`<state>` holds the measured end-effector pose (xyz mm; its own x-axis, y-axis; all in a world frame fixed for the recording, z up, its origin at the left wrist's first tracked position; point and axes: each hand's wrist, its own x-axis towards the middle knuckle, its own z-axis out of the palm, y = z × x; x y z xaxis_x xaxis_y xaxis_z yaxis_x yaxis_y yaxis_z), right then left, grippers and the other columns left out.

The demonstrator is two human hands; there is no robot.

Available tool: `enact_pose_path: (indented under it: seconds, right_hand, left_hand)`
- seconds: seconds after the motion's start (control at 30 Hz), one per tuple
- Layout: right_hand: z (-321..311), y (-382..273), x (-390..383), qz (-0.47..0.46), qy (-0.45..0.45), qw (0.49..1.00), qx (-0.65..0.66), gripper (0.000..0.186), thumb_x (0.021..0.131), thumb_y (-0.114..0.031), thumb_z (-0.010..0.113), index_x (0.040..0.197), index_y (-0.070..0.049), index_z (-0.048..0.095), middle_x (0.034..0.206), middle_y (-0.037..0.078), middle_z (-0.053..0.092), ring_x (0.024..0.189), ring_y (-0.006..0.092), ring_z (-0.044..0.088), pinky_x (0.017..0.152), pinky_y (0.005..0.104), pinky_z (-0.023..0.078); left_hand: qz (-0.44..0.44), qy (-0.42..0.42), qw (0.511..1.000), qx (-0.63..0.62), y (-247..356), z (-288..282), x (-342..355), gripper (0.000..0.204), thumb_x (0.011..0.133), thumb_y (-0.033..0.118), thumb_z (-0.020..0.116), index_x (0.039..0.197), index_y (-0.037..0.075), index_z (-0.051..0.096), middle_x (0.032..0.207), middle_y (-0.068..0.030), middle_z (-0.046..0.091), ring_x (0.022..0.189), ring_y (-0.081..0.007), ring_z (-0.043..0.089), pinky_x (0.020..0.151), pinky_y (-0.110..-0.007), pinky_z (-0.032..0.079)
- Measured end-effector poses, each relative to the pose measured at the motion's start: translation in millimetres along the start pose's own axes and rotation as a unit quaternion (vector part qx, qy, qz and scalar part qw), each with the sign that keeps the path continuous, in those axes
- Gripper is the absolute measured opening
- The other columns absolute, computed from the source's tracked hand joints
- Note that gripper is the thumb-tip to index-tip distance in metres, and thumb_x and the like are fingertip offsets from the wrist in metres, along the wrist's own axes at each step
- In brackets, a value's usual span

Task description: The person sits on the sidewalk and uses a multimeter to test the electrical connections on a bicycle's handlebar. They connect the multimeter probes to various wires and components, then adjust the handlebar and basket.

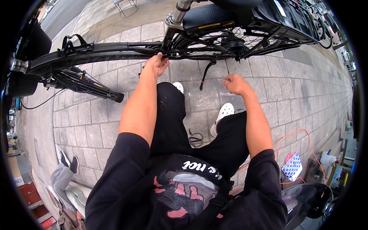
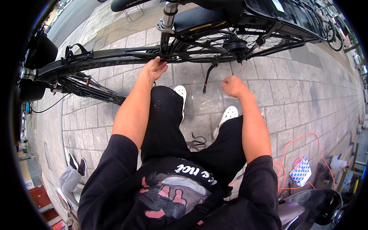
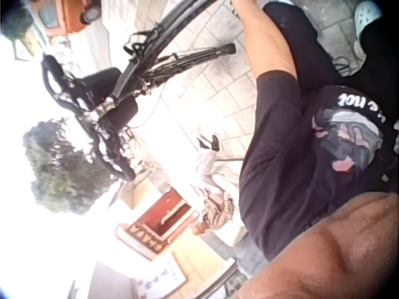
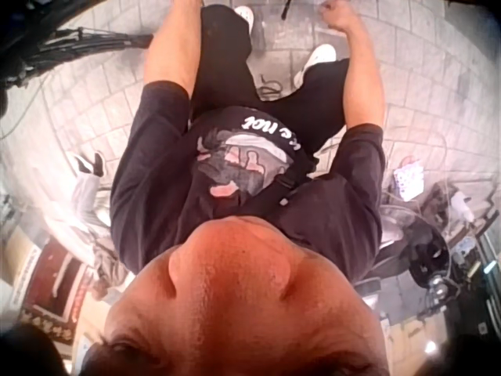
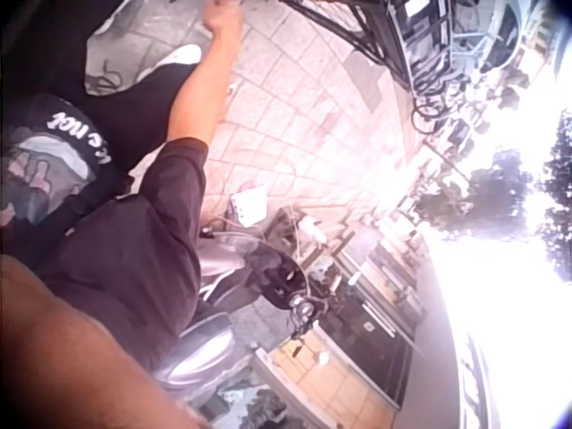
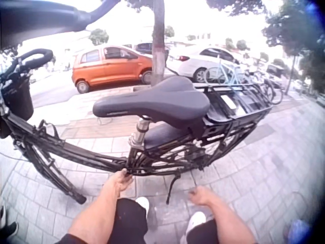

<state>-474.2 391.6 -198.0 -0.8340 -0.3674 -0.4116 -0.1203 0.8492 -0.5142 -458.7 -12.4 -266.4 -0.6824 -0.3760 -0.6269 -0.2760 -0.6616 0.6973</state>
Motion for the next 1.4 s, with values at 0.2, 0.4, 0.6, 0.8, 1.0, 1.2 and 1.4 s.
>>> enact_pose_path:
  seconds: [0.2,0.4,0.6,0.8,1.0,1.2,1.4]
  right_hand:
    - [-5.2,1.0,-2.2,0.018,-0.016,0.999,-0.031,0.034,0.094,-0.030,0.064,0.112,-0.005,0.077,0.113,0.025,0.073,0.110,0.0418,0.069,0.099,0.0457,0.053]
    - [-2.5,0.9,2.3,0.029,-0.027,0.999,-0.038,0.033,0.094,-0.028,0.063,0.114,-0.007,0.077,0.114,0.024,0.074,0.112,0.0412,0.069,0.099,0.0451,0.053]
    - [-5.1,-6.2,-4.7,0.022,-0.025,0.999,-0.039,0.032,0.094,-0.028,0.064,0.115,-0.007,0.077,0.114,0.024,0.074,0.113,0.0412,0.069,0.100,0.0451,0.053]
    - [-6.7,-5.3,-7.6,0.004,-0.011,0.998,-0.065,0.032,0.094,-0.028,0.064,0.114,-0.006,0.076,0.114,0.024,0.074,0.112,0.0417,0.068,0.099,0.0458,0.053]
    - [6.6,-31.8,14.1,-0.020,0.014,0.995,-0.101,0.034,0.094,-0.030,0.063,0.114,-0.007,0.076,0.114,0.023,0.073,0.111,0.0419,0.068,0.097,0.0475,0.054]
    - [32.2,-98.8,76.6,-0.037,0.012,0.958,0.284,0.046,0.099,-0.040,0.066,0.121,0.001,0.070,0.102,0.014,0.072,0.085,0.0228,0.071,0.069,0.0359,0.057]
    - [42.3,-116.6,114.8,0.008,0.018,0.867,0.498,0.038,0.105,-0.037,0.060,0.110,0.000,0.068,0.097,0.011,0.070,0.073,0.0176,0.069,0.058,0.0321,0.056]
  left_hand:
    - [0.052,0.022,0.996,0.073,-5.2,12.0,-24.4,0.022,0.111,0.016,0.050,0.125,0.000,0.056,0.121,-0.0157,0.066,0.113,-0.0296,0.068,0.102,-0.048,0.056]
    - [0.068,0.015,0.997,0.020,-5.5,12.3,-25.5,0.023,0.110,0.009,0.044,0.127,-0.005,0.053,0.123,-0.0200,0.064,0.111,-0.0350,0.070,0.101,-0.050,0.057]
    - [0.064,0.020,0.997,-0.029,-7.0,15.2,-21.6,0.023,0.110,0.005,0.042,0.126,-0.009,0.051,0.124,-0.0237,0.061,0.107,-0.0386,0.071,0.099,-0.052,0.060]
    - [0.087,0.012,0.996,-0.019,-13.1,10.7,-9.9,0.027,0.109,0.007,0.046,0.131,-0.008,0.044,0.117,-0.0214,0.062,0.091,-0.0315,0.074,0.087,-0.045,0.065]
    - [0.115,0.006,0.993,-0.030,-22.8,10.7,-13.4,0.023,0.111,0.011,0.046,0.127,-0.005,0.049,0.115,-0.0179,0.063,0.092,-0.0291,0.072,0.090,-0.045,0.063]
    - [0.117,-0.013,0.993,0.017,-18.1,7.5,-15.3,0.021,0.108,0.010,0.048,0.122,-0.004,0.054,0.112,-0.0167,0.063,0.093,-0.0290,0.072,0.091,-0.044,0.062]
    - [0.048,-0.022,0.999,0.008,-9.8,15.8,-21.2,0.021,0.106,0.011,0.051,0.117,-0.006,0.057,0.113,-0.0179,0.064,0.102,-0.0308,0.070,0.095,-0.044,0.061]
